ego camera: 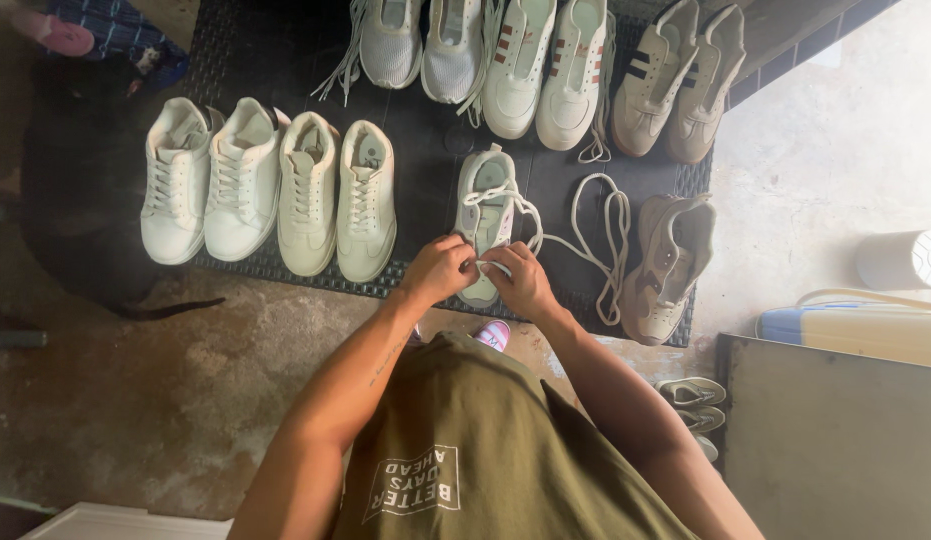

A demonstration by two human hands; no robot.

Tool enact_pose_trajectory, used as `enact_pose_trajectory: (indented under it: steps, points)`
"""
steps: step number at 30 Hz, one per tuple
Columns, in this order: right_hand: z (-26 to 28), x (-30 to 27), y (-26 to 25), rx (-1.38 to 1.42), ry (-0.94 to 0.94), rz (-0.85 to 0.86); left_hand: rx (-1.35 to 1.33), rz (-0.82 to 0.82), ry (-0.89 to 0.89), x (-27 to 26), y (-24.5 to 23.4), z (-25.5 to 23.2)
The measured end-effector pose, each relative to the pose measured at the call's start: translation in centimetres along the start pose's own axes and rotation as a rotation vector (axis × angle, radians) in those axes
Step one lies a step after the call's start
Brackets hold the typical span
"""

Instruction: The person laces a white sneaker by threading the laces through the eyelets and tying them. The person handles the shoe and laces by hand.

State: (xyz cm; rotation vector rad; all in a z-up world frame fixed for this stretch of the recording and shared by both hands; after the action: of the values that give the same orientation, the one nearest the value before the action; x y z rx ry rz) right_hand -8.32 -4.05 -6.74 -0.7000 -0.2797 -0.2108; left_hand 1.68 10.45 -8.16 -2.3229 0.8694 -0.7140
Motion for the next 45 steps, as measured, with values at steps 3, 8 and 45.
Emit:
enact_pose_trajectory:
  steps: [3, 8, 45]
  points:
    - [0.2, 0.0, -0.1, -0.012, 0.014, 0.002, 0.000, -0.028, 0.004, 0.0, -0.1, -0.3]
    - [0.8, 0.2, -0.2, -0.026, 0.022, 0.025, -0.034, 0.002, -0.013, 0.3, -0.2, 0.0]
    - [0.3, 0.0, -0.8, -0.097, -0.016, 0.072, 0.267, -0.067, 0.129, -0.3, -5.8, -0.2]
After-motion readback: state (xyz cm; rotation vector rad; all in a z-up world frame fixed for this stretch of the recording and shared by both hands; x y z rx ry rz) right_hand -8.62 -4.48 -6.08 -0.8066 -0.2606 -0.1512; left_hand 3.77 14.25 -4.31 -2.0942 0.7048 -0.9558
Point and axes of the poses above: each hand's wrist, its own x-axis towards the middle knuckle, its own y-axis out of the palm, z = x × y, the point moved 4 cm from there along x, towards the middle knuckle, and after that the axes turned 7 degrees about -y, right-handed, at the moved point
